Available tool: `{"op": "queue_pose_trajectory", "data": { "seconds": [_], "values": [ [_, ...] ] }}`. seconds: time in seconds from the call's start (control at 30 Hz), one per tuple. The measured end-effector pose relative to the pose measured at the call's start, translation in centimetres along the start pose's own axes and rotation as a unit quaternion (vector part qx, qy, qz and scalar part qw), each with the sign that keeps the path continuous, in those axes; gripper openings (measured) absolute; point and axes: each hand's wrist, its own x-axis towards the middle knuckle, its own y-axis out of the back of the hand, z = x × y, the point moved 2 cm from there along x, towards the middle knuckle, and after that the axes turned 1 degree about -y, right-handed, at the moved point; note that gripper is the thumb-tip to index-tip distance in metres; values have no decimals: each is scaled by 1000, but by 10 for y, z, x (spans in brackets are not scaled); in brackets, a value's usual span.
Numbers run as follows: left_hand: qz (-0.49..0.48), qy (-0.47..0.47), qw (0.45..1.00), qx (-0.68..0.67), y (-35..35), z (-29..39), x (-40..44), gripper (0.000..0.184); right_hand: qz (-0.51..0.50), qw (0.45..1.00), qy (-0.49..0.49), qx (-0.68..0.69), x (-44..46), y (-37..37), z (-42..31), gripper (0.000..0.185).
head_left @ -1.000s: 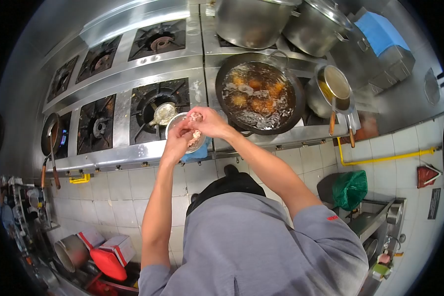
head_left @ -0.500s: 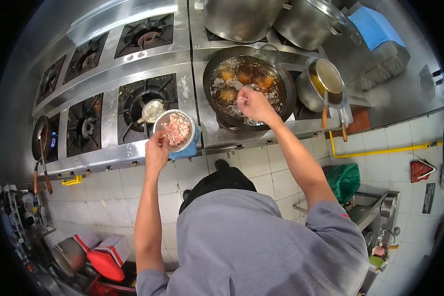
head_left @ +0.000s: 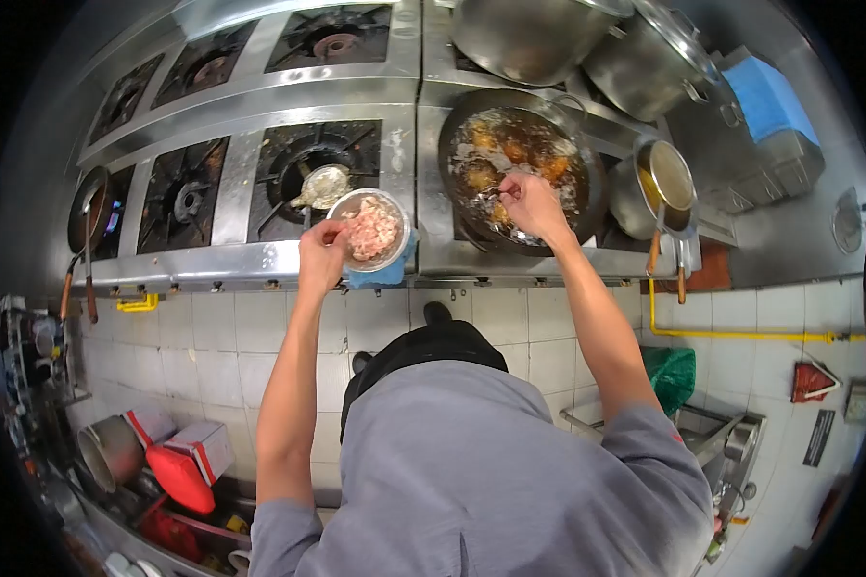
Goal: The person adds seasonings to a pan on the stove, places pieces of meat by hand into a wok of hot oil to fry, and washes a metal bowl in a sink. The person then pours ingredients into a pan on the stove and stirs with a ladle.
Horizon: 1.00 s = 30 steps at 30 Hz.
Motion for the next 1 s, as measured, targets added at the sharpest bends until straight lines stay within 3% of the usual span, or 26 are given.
{"op": "queue_pose_trajectory", "data": {
  "seconds": [0.03,0.1,0.17,0.23,0.37,0.4,0.43,0.47,0.5,0.53,0.57,0.63,0.83,0.93,1.0],
  "values": [
    [8,3,1000,4,4,-6,2,9,-5,1000,7,4,-3,-4,-21,18],
    [-7,84,975,-204,-1,-5,4,7,-26,970,134,200,-10,-23,-69,18],
    [-6,97,973,-210,-3,-1,5,8,-84,947,220,217,-16,-57,-109,20],
    [-17,91,966,-240,-6,3,6,8,-53,928,304,207,-14,-99,-137,21],
    [-84,95,973,-195,-8,-4,4,8,-110,938,212,253,2,-143,-145,17],
    [-52,49,993,-93,-7,-10,2,10,-107,956,209,177,4,-142,-142,18],
    [-47,50,993,-94,-8,-14,-3,10,-102,968,205,100,7,-141,-138,19],
    [55,-79,989,114,-5,-12,-9,13,-117,964,238,0,9,-149,-130,18],
    [151,-202,915,315,-4,-6,-16,16,-119,963,240,-1,10,-162,-124,18],
    [93,-88,961,247,-4,-10,-18,18,-99,953,272,-84,11,-175,-118,16],
    [94,-89,961,246,-4,-17,-17,18,-77,936,301,-166,12,-183,-113,15],
    [84,12,979,183,-8,-39,-8,15,-76,928,320,-174,16,-194,-114,13],
    [86,20,982,166,-13,-31,-10,14,-76,895,367,-244,16,-196,-109,14],
    [94,11,979,179,-11,-28,-12,14,-107,920,353,-136,17,-174,-112,17],
    [102,2,980,172,-10,-28,-13,14,-155,952,249,-90,27,-154,-111,18]
  ]
}}
